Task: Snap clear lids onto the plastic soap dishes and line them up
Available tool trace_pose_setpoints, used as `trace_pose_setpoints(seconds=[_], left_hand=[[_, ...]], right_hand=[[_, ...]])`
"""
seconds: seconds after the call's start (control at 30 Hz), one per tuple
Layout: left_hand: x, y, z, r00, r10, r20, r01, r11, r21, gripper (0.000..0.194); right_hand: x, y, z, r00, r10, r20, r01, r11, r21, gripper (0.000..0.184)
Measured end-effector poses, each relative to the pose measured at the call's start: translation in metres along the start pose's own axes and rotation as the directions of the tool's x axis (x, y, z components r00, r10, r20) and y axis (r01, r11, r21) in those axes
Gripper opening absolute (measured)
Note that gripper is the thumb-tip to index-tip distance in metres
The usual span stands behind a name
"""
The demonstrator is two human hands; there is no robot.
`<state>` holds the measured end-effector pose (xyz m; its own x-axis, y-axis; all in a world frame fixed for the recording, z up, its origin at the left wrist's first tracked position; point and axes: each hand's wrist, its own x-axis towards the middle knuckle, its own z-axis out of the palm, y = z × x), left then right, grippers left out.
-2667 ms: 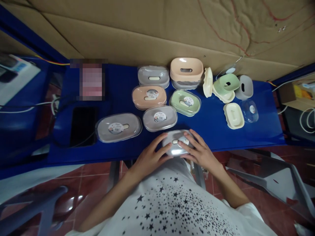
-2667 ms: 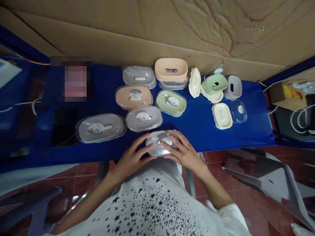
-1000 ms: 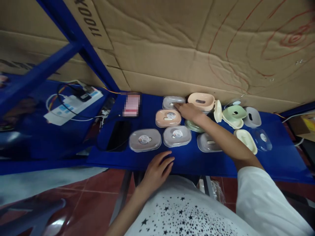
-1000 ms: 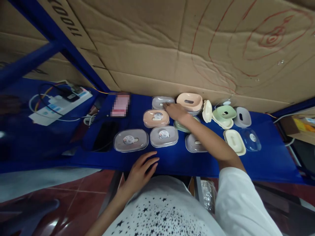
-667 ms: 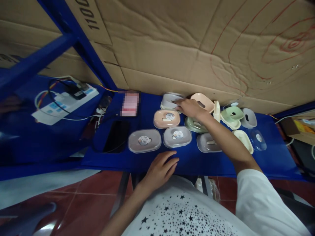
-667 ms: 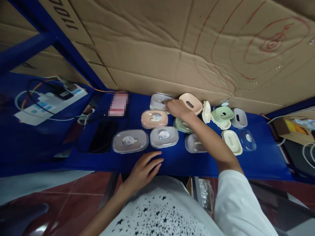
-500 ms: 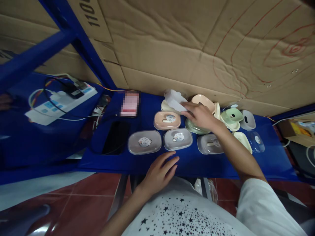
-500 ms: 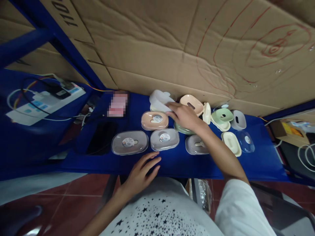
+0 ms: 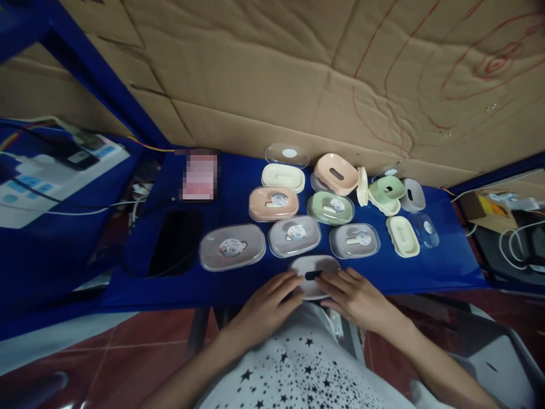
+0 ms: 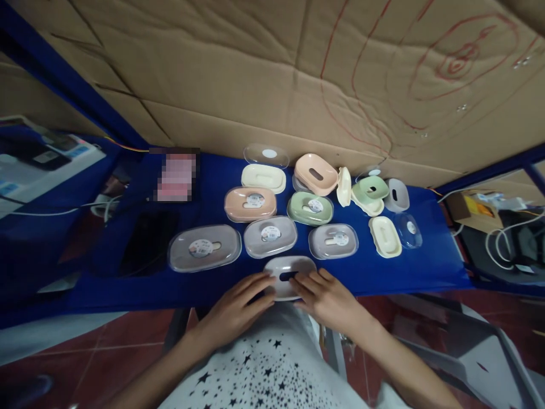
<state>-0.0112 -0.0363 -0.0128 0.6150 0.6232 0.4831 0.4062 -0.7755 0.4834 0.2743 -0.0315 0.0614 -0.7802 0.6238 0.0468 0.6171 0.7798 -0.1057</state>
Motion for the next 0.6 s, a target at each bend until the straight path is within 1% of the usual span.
trace_pose_setpoints(seconds=[0.07,0.1,0.13,0.17,0.23,0.27,0.3,0.37,0.4,0.43,0.5,0.57,0.6], left_hand=[[-0.005,0.001,0.009,0.999,0.010,0.037,-0.011,1.000,0.020,0.018],[-0.006,0.003,0.012,0.999,0.005,0.051,-0.006,0.999,0.036,0.017],[-0.005,0.005,0.014,0.998,-0.006,0.062,0.002,0.998,0.056,0.016],[-0.004,0.007,0.014,0.997,-0.019,0.072,0.014,0.997,0.079,0.016],[-0.001,0.011,0.013,0.996,-0.051,0.072,0.042,0.992,0.121,0.018],[0.000,0.014,0.012,0.996,-0.068,0.059,0.060,0.989,0.134,0.020],[0.000,0.016,0.010,0.996,-0.085,0.039,0.079,0.987,0.141,0.021],[-0.003,0.019,0.006,0.992,-0.124,-0.004,0.123,0.983,0.139,0.022],[-0.006,0.020,0.003,0.989,-0.145,-0.026,0.147,0.980,0.131,0.022],[-0.010,0.021,0.001,0.985,-0.165,-0.052,0.170,0.979,0.117,0.022],[-0.020,0.020,-0.004,0.973,-0.199,-0.115,0.208,0.975,0.072,0.023],[-0.028,0.018,-0.008,0.959,-0.214,-0.185,0.220,0.975,0.013,0.023],[-0.030,0.016,-0.009,0.953,-0.215,-0.214,0.217,0.976,-0.016,0.023]], right_hand=[[0.010,0.018,-0.006,0.999,-0.005,-0.031,0.009,0.992,0.128,0.043],[0.021,0.031,-0.010,0.998,-0.004,-0.057,0.013,0.987,0.159,0.042],[0.036,0.045,-0.015,0.997,0.005,-0.082,0.008,0.987,0.158,0.039],[0.055,0.061,-0.018,0.994,0.020,-0.109,-0.007,0.993,0.119,0.038],[0.102,0.093,-0.021,0.991,0.053,-0.121,-0.050,0.998,0.023,0.039],[0.127,0.107,-0.020,0.991,0.077,-0.111,-0.082,0.996,-0.036,0.040],[0.152,0.119,-0.019,0.992,0.097,-0.076,-0.104,0.990,-0.094,0.041],[0.193,0.133,-0.014,0.992,0.119,0.035,-0.110,0.975,-0.193,0.036],[0.208,0.137,-0.012,0.989,0.126,0.081,-0.105,0.970,-0.221,0.033],[0.219,0.139,-0.009,0.985,0.130,0.112,-0.101,0.967,-0.236,0.030],[0.228,0.141,-0.008,0.983,0.137,0.126,-0.104,0.966,-0.239,0.027],[0.221,0.143,-0.013,0.985,0.156,0.079,-0.137,0.969,-0.205,0.027],[0.212,0.144,-0.018,0.985,0.172,0.030,-0.166,0.973,-0.158,0.028]])
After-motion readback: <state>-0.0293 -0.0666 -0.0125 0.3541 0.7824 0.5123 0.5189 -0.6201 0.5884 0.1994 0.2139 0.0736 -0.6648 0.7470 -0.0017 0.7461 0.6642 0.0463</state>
